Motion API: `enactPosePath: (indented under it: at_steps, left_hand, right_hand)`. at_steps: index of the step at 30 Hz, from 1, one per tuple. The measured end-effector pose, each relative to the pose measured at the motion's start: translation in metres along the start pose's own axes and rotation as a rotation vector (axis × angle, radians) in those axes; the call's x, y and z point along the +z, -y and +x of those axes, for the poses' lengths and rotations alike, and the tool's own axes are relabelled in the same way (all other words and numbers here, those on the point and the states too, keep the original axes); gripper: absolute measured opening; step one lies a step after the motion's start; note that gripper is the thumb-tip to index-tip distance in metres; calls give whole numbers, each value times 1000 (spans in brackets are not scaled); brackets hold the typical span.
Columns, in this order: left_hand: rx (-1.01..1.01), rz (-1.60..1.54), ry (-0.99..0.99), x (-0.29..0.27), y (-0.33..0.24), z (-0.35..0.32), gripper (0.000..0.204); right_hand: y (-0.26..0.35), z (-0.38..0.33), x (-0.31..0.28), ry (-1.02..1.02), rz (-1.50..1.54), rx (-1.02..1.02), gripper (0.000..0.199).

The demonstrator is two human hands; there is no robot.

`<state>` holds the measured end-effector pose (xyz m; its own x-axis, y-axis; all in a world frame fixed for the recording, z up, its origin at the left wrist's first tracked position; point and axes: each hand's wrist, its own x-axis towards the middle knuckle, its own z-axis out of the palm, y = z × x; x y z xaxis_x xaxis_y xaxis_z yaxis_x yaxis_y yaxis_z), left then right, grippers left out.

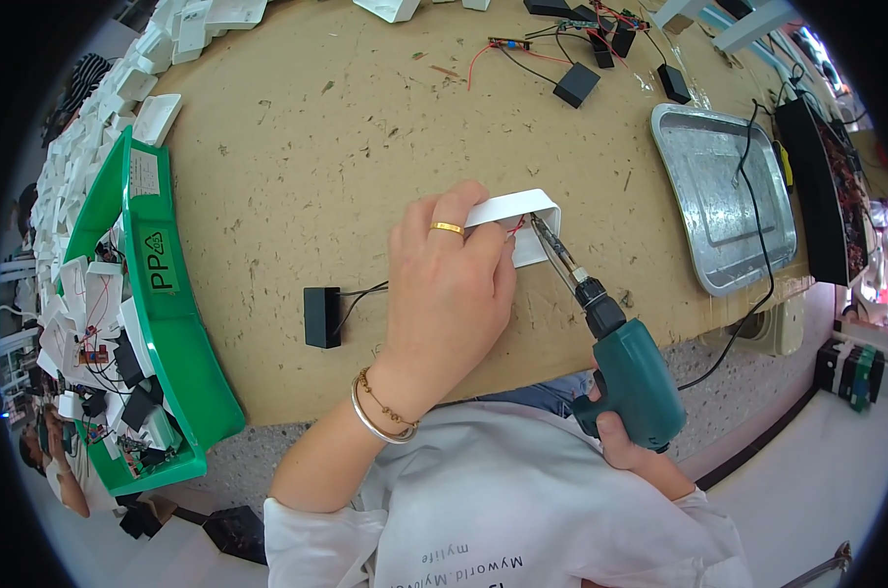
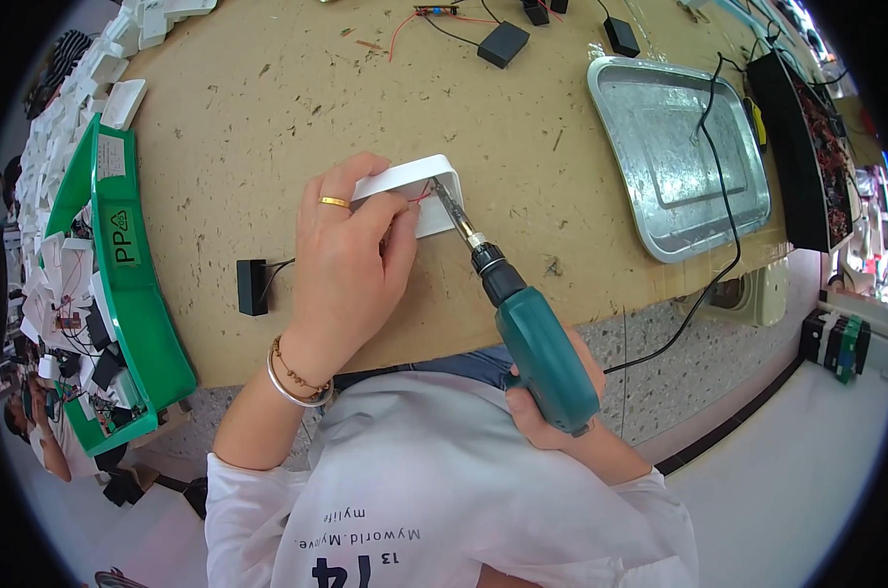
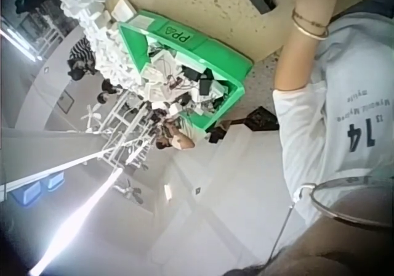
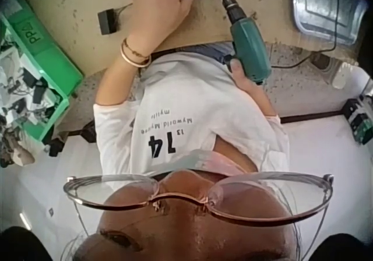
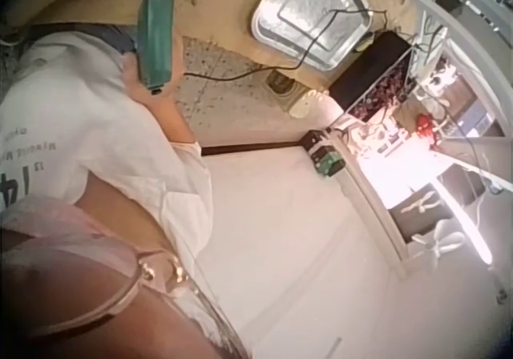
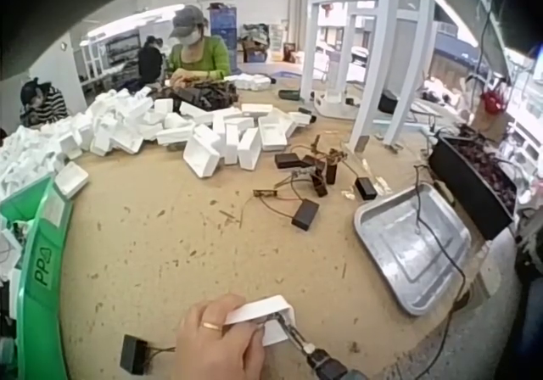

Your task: The person is using a handheld soldering iron to attach wires to electronic components and placing them into white plastic housings.

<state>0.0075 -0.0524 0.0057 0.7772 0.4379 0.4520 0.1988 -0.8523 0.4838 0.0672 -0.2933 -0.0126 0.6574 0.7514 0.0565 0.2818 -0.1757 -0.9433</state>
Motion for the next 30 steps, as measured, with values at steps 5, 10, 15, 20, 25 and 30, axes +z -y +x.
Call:
enactPosePath:
  at_steps: [5,10,15,20,25,30]
  left_hand:
    - [-3,2,14,-1,0,0,10]
    - [-5,-6,17,0,0,1,10]
    - [-3,1,11,0,1,1,7]
    - [-4,7,12,0,0,1,7]
    - [-10,4,12,0,1,1,7]
    - [-14,0,13,1,1,1,7]
  right_hand:
    - [-1,-2,-1,16,-6,5,35]
    - [-2,-2,0,0,15,-1,35]
    - [-1,0,1,8,8,-10,34]
    - [-2,0,0,18,-4,18,31]
    - [-1,1,1,2,14,27,29]
    - [1,2,0,9,-10,14,28]
